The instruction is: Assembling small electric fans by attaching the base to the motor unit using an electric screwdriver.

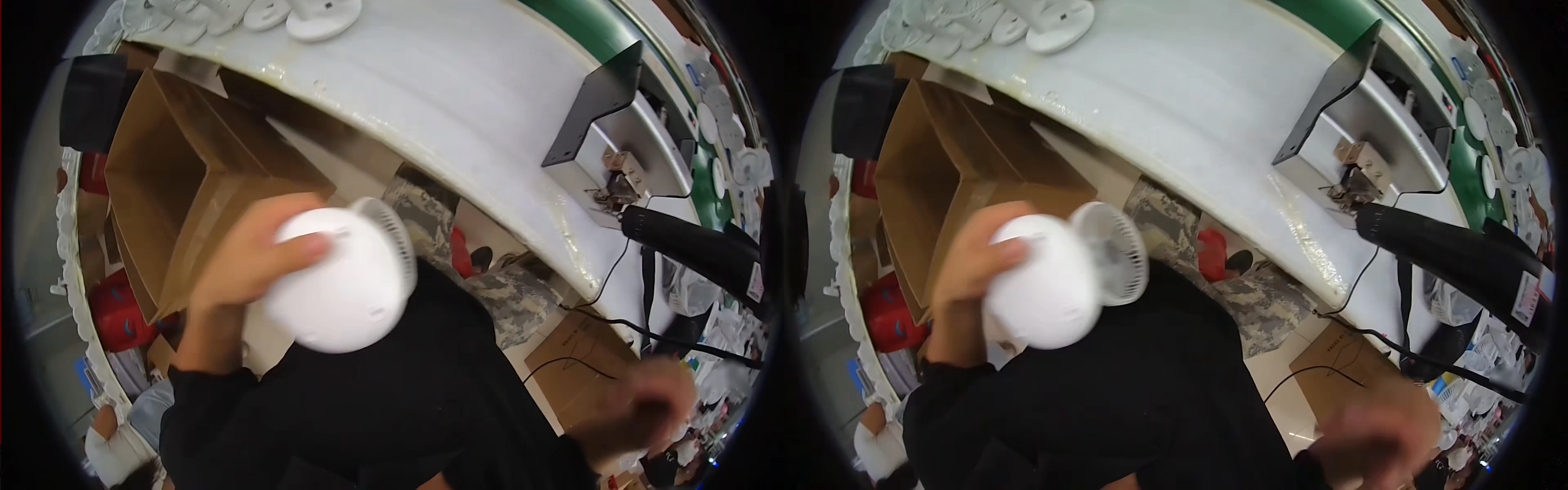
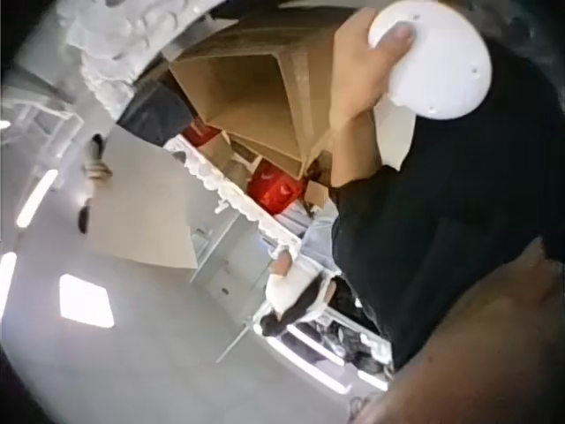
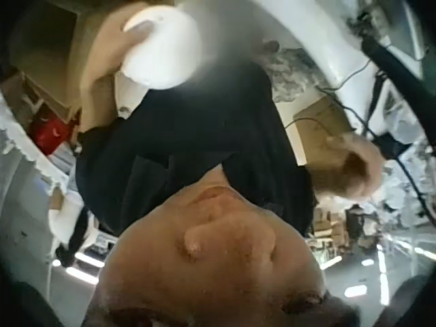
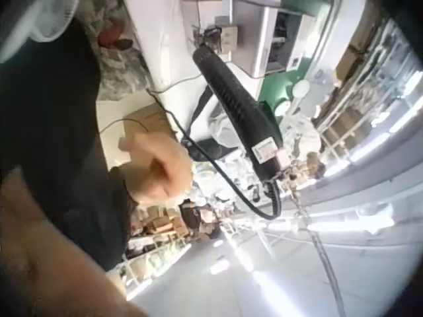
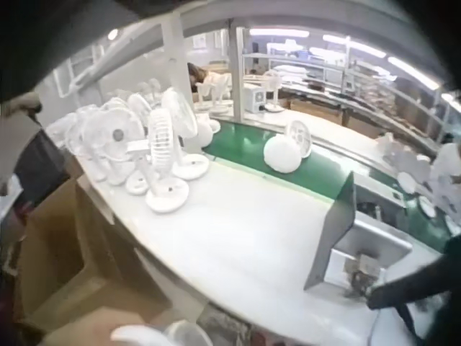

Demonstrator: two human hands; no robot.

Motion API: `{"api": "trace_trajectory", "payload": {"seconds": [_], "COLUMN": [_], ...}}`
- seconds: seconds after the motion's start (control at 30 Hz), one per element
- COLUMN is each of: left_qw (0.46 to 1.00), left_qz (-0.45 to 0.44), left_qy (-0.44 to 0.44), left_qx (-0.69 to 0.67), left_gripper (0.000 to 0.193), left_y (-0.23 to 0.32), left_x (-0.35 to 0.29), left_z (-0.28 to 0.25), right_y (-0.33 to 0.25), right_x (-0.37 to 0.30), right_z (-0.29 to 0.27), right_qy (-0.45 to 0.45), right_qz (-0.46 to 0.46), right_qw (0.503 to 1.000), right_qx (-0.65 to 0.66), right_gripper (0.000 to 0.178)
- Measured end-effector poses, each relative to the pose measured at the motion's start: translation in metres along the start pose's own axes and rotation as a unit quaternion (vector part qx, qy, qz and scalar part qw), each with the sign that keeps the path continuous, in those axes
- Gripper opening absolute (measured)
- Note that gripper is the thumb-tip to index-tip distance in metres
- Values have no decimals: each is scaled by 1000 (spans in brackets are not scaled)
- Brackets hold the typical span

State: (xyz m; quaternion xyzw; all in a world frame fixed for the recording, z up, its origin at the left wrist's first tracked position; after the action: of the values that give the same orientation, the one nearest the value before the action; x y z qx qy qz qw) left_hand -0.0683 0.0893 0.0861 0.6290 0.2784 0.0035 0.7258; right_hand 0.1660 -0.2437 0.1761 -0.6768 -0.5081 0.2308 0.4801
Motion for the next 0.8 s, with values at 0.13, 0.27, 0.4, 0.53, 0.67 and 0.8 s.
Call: {"api": "trace_trajectory", "payload": {"seconds": [0.13, 0.27, 0.4, 0.53, 0.67, 0.8], "left_qw": [986, 959, 942, 929, 928, 922], "left_qz": [-66, -84, -93, -91, -109, -140], "left_qy": [50, -19, -33, -65, -74, -51], "left_qx": [-143, -270, -319, -354, -347, -357], "left_gripper": [27, 37, 51, 56, 56, 53], "left_y": [-47, -66, -73, -72, -62, -60], "left_x": [35, 53, 60, 72, 78, 82], "left_z": [63, 99, 114, 125, 125, 110], "right_y": [80, 105, 95, 84, 76, 69], "right_x": [3, 0, 39, 62, 77, 86], "right_z": [32, 33, 37, 22, 18, 10], "right_qy": [370, 465, 443, 415, 370, 325], "right_qz": [199, 100, -4, -44, -69, -90], "right_qw": [892, 874, 895, 905, 919, 934], "right_qx": [164, 98, 55, 82, 117, 114], "right_gripper": [22, 40, 56, 60, 64, 67]}}
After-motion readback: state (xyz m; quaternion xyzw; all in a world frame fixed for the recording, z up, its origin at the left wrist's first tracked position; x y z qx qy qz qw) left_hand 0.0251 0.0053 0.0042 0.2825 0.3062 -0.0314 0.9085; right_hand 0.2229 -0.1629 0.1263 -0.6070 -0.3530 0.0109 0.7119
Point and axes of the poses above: each hand's wrist, its own x-axis towards the middle knuckle, its own z-axis out of the palm, y = z × x, the point moved 1 cm from there along x, towards the middle knuckle, and after that the axes turned 1 degree about y, right-handed, at the moved point
